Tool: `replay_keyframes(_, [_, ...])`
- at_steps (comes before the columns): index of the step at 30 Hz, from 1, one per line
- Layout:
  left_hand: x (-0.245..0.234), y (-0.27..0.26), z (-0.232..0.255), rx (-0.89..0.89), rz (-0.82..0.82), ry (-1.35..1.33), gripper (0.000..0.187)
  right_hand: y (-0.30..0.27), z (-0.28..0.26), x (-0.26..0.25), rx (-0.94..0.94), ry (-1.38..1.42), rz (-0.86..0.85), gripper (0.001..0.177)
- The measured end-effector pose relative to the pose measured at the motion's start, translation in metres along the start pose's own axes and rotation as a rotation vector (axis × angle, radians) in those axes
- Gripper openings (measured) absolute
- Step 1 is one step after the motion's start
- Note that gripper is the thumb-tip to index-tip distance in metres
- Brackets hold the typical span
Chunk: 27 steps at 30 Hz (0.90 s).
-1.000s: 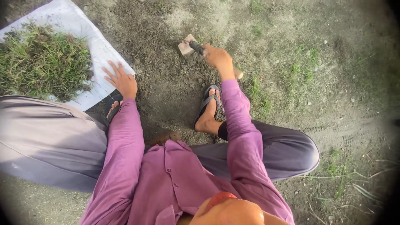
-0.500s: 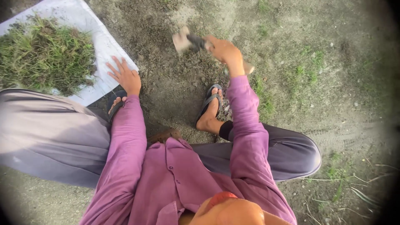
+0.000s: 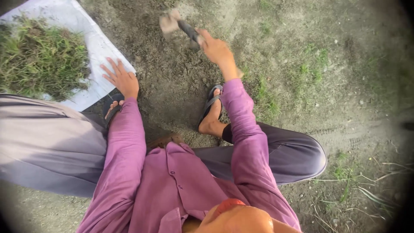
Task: Removing weeds and grass from the soil using a small hand hoe and collecting them on a white sheet.
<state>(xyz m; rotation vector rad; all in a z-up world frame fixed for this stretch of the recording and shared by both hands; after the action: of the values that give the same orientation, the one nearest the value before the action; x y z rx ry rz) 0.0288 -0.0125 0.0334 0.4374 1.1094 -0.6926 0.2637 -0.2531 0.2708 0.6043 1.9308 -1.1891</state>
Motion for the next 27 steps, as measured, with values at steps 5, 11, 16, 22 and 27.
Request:
replay_keyframes(5, [0.005, 0.003, -0.003, -0.002, 0.007, -0.019, 0.067, 0.05, 0.023, 0.053, 0.017, 0.172, -0.05, 0.045])
replay_keyframes(11, [0.002, 0.002, -0.003, 0.005, 0.013, 0.003, 0.066, 0.002, 0.015, 0.008, 0.029, -0.132, -0.064, 0.043])
replay_keyframes(16, [0.006, 0.004, -0.003, -0.019, 0.013, -0.024, 0.067, 0.001, 0.023, 0.007, -0.029, 0.2, 0.158, 0.048])
replay_keyframes(22, [0.011, -0.001, -0.005, 0.003, 0.052, 0.023, 0.065, -0.006, 0.056, 0.003, 0.144, 0.092, -0.273, 0.047])
replay_keyframes(27, [0.001, 0.003, -0.002, -0.043, -0.025, -0.036, 0.066, 0.034, 0.083, 0.036, -0.002, 0.133, 0.534, 0.042])
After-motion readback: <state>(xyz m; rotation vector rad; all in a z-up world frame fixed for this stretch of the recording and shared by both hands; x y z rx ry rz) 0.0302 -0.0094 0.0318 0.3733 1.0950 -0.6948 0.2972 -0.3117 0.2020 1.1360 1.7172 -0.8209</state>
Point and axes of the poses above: each hand's wrist, its own y-axis towards the middle knuckle, its own x-axis out of the palm, z = x × y, the point moved 3 cm from there along y, towards the middle knuckle, and after that the axes turned 8 degrees about y, right-handed, at the moved point
